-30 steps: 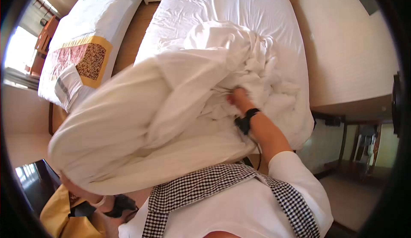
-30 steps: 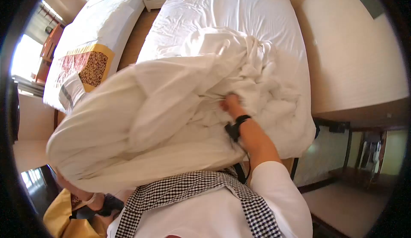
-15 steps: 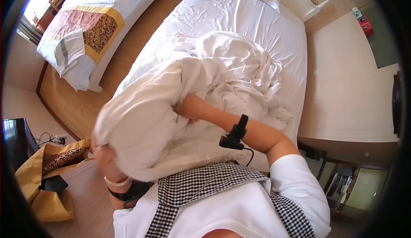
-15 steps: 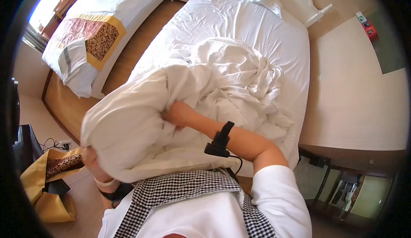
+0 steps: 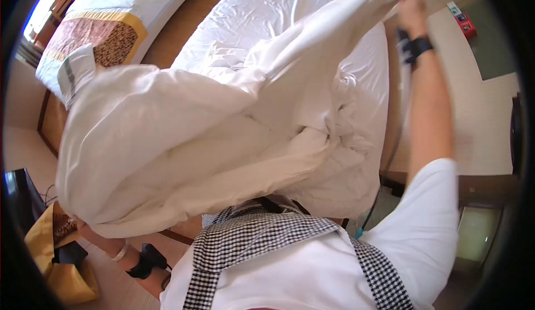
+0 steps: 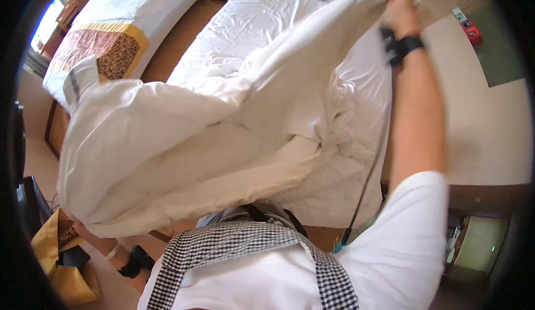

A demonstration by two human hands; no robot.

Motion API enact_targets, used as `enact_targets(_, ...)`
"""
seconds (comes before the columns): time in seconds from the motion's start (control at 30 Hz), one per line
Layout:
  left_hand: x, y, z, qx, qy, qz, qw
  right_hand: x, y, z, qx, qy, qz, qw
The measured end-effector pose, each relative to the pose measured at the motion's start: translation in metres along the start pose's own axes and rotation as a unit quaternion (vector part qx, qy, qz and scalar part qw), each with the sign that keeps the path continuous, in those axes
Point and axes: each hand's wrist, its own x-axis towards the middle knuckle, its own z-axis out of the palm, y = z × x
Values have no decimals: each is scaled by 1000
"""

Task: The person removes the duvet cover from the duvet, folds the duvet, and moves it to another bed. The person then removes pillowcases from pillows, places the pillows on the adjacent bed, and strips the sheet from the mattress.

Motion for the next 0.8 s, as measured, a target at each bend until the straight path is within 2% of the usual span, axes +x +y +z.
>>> enact_targets(0.03, -7, 5, 18, 17, -24, -4, 1000, 42, -1, -51, 23, 75, 11, 997)
enact_targets(0.1, -13, -13, 41, -102, -67, -102, 987, 70, -24, -120, 128, 170, -2, 977)
enact_targets(0.17, -21, -24, 64, -200, -99, -193, 956, 63, -49, -126, 191, 160, -31, 968)
enact_targets(0.23, -24, -24, 91, -270, -127, -270, 915, 32, -69, -85, 240, 85, -43, 966)
enact_targets(0.33, -17, -61, 76, -56, -208, -166, 962, -79, -73, 25, 281, -117, 20, 952)
enact_targets(0.37, -29, -15, 104, -108, -174, -198, 959, -133, -73, 59, 280, -184, 69, 940)
enact_targets(0.4, -26, -7, 108, -117, -173, -218, 953, -196, -67, 87, 234, -253, 153, 926)
enact_targets(0.43, -26, -2, 110, -127, -168, -237, 948, -262, -71, 95, 191, -221, 174, 940)
enact_targets(0.47, -25, 2, 107, -137, -164, -256, 943, -324, -65, 102, 126, -188, 146, 963)
enact_targets(0.5, -17, -3, 108, -123, -198, -286, 930, -386, -53, 120, 85, -171, 156, 969)
enact_targets(0.53, -4, -15, 107, -41, -248, -251, 935, -414, -62, 98, 94, -285, 289, 909)
enact_targets(0.6, 17, -50, 106, 125, -338, -172, 917, -508, -47, 126, 241, -307, 414, 822)
enact_targets(0.63, 20, -65, 115, 160, -358, -112, 913, -526, -54, 123, 303, -346, 505, 730)
enact_targets(0.67, 14, -55, 133, 261, -316, 8, 912, -539, -65, 121, 361, -373, 586, 622)
enact_targets(0.7, -6, -37, 164, 349, -265, 130, 889, -546, -72, 119, 413, -391, 651, 502)
enact_targets(0.73, -28, -20, 194, 425, -207, 248, 846, -551, -78, 116, 469, -365, 635, 493)
enact_targets(0.8, -64, 26, 243, 353, -279, 292, 844, -543, -92, 99, 574, -302, 592, 479)
